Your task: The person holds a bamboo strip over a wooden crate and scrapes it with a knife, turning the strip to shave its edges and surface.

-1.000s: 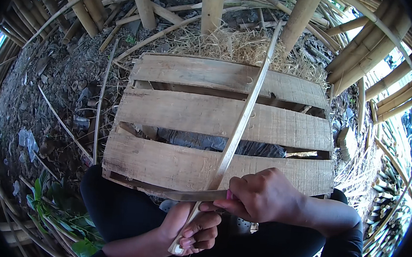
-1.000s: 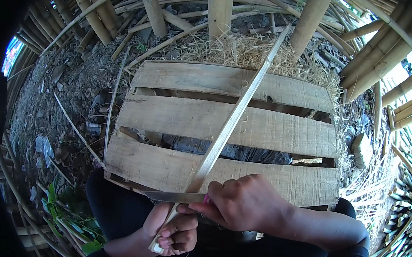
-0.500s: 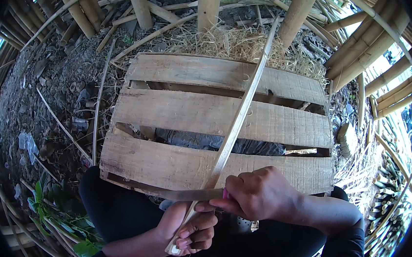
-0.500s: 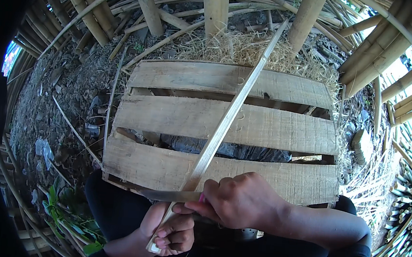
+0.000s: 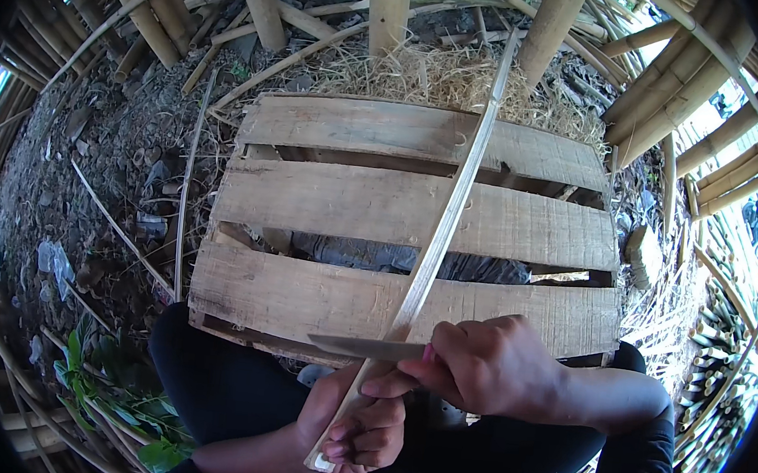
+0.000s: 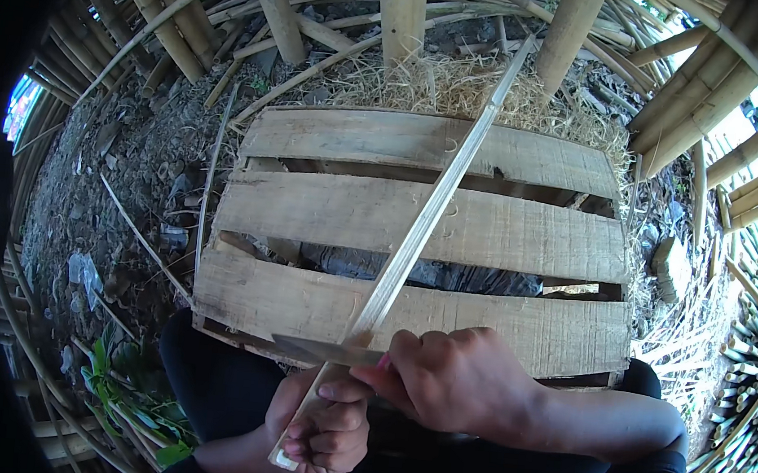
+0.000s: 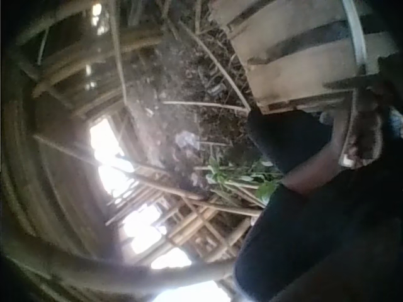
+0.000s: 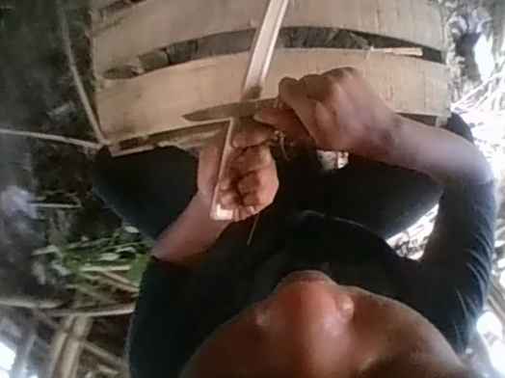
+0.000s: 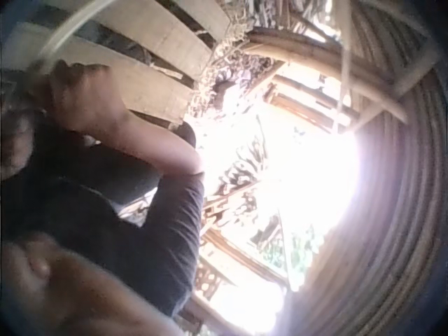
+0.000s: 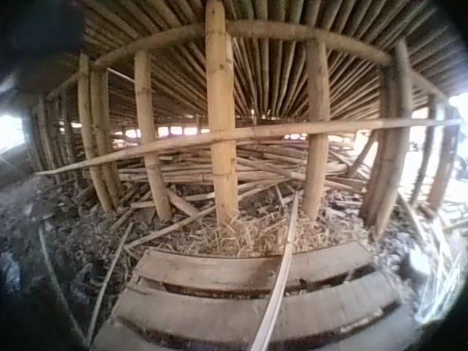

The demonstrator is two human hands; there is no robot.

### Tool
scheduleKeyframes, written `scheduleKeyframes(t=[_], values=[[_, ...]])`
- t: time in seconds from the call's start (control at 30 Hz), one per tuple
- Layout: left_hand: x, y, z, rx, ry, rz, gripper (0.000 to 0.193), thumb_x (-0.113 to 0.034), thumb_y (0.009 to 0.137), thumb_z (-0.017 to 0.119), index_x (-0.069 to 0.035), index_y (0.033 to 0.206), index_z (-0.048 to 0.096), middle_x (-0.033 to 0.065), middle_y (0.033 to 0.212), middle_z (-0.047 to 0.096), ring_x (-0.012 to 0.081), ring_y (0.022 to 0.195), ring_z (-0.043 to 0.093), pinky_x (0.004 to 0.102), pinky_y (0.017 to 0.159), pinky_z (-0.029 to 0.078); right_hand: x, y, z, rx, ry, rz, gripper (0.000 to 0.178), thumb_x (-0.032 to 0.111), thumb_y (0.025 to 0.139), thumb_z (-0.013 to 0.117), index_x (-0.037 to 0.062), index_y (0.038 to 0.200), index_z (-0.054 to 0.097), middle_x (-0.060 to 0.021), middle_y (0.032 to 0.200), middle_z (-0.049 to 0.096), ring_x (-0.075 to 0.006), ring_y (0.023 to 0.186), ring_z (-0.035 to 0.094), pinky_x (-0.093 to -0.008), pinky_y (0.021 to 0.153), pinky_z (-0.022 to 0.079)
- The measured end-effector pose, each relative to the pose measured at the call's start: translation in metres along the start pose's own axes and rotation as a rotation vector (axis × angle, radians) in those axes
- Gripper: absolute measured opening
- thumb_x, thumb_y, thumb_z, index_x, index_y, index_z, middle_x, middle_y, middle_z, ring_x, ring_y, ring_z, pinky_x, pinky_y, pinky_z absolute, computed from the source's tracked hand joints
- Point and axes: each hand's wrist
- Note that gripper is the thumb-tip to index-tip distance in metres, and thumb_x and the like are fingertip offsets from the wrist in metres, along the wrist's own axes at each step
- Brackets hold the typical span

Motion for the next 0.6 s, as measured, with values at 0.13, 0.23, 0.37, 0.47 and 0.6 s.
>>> scheduleKeyframes(t=[0.13,0.23,0.37,0.47,0.6], values=[[-0.001,-0.001,-0.001,0.048,-0.070,-0.021,0.014,-0.014,0.093,0.042,-0.009,0.081,0.046,0.0022,0.041,0.044,0.0101,0.027,0.043,0.0196,0.025,0.023,0.000,0.000,-0.003,0.034,0.078,-0.034,0.036,0.030,0.089,0.066,0.0051,0.068,0.050,-0.0064,0.051,0.051,-0.0210,0.039,0.054,-0.0345,0.035,0.042],[0.002,-0.001,0.003,0.047,-0.121,-0.009,0.016,-0.012,0.094,0.040,-0.006,0.079,0.045,0.0020,0.040,0.042,0.0098,0.027,0.044,0.0194,0.024,0.021,-0.013,-0.003,0.010,0.004,0.097,-0.108,0.040,0.036,0.093,0.059,0.0049,0.069,0.050,-0.0056,0.046,0.050,-0.0205,0.038,0.054,-0.0342,0.035,0.043],[0.000,0.000,0.010,0.062,-0.207,-0.021,0.021,-0.009,0.096,0.037,-0.004,0.076,0.043,0.0010,0.038,0.040,0.0086,0.026,0.042,0.0178,0.024,0.023,-0.035,0.007,0.002,0.044,0.065,-0.181,0.038,0.034,0.092,0.062,0.0048,0.070,0.051,-0.0064,0.047,0.050,-0.0215,0.039,0.055,-0.0351,0.036,0.043],[-0.006,0.001,0.009,0.075,-0.212,-0.007,0.023,-0.009,0.096,0.035,-0.004,0.075,0.042,0.0007,0.038,0.040,0.0079,0.026,0.041,0.0172,0.024,0.024,-0.041,0.012,0.000,0.026,0.074,-0.163,0.037,0.031,0.090,0.064,0.0040,0.070,0.051,-0.0079,0.050,0.052,-0.0230,0.042,0.056,-0.0363,0.037,0.043],[-0.008,-0.002,0.009,0.083,-0.181,0.036,0.023,-0.008,0.097,0.035,-0.004,0.075,0.042,0.0015,0.039,0.042,0.0079,0.026,0.043,0.0172,0.024,0.025,-0.039,0.010,-0.002,-0.009,0.178,-0.113,0.032,0.025,0.091,0.063,0.0028,0.071,0.051,-0.0091,0.053,0.053,-0.0242,0.044,0.057,-0.0366,0.038,0.044]])
Point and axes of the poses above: each hand's wrist, its own y-axis towards the middle knuckle, its own z-axis out of the palm, x = y × z
